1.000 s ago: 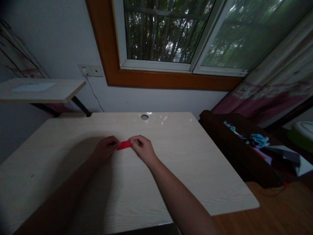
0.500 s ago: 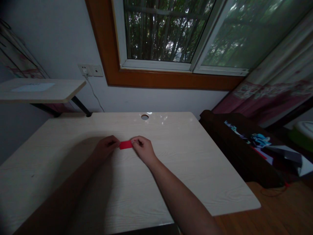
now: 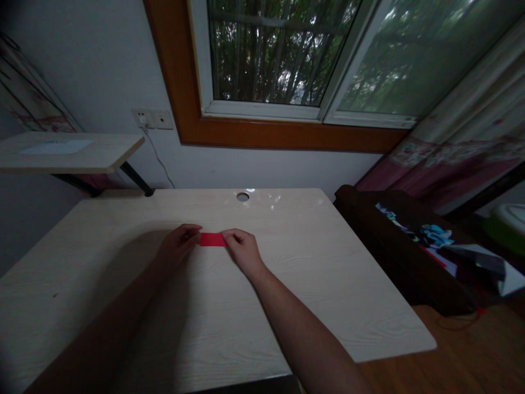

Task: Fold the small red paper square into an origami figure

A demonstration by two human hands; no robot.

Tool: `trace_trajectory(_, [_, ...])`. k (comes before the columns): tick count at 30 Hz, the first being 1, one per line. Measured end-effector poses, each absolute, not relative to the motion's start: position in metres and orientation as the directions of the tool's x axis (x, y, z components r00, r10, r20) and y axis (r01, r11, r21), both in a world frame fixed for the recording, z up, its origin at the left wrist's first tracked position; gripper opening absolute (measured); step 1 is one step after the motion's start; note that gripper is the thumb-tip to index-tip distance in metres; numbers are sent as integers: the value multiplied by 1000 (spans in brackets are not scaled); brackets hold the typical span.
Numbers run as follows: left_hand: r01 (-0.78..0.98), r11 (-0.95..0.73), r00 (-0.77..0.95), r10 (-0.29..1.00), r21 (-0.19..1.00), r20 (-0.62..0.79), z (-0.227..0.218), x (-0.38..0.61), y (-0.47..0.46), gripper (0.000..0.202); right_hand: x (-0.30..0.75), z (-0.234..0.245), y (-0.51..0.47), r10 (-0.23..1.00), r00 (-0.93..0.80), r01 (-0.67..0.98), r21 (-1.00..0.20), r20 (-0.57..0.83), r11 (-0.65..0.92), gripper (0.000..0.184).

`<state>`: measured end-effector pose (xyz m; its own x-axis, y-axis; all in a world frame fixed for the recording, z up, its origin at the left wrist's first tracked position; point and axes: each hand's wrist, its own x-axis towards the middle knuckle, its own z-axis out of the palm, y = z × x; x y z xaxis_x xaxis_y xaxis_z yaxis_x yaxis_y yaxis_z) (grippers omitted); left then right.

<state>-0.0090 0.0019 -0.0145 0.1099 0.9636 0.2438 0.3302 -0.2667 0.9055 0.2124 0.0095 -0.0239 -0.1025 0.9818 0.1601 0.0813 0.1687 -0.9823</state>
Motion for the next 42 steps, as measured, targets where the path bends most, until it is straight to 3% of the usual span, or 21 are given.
trace_trajectory(16, [471,-485,349,870,737,349,-16,-3,-2,39,210,-20,7,983,-109,74,-985,149,157,19])
trace_trajectory(42, [432,-417,295,903,800,312,-11,-5,-2,35,212,-19,8,982,-104,108,-980,158,169,28])
